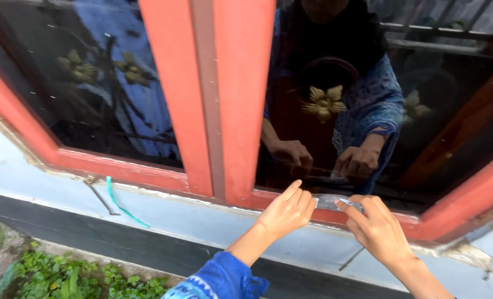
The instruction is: The recorder uses sandpaper to smooth the edges of a window frame and fits a metal latch piece.
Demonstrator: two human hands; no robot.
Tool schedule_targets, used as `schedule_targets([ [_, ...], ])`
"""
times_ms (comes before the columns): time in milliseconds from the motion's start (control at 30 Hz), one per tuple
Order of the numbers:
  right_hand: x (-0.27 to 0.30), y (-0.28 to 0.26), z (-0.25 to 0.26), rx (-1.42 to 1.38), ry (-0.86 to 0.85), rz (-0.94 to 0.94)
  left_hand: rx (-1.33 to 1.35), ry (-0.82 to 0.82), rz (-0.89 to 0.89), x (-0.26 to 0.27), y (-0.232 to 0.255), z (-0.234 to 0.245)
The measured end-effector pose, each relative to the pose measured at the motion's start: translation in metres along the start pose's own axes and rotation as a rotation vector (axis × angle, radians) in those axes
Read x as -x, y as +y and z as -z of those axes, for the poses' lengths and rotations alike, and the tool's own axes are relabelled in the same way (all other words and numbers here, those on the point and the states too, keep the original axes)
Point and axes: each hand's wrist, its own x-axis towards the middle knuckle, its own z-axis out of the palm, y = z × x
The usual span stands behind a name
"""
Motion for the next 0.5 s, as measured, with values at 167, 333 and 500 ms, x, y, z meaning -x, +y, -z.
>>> schedule_targets([
  [167,-0.056,-0.052,-0.003,-0.048,0.074,0.085,0.006,0.018,0.115,0.046,-0.053,0.043],
  [333,-0.119,-0.109,-0.025,-0.129,0.199,0.185,0.165,0.03,0.386,0.092,-0.105,0.08],
  [500,-0.164,-0.148,-0.053,-0.241,0.239,0.284,0.161,0.058,0.517,0.135,-0.136,0.091],
])
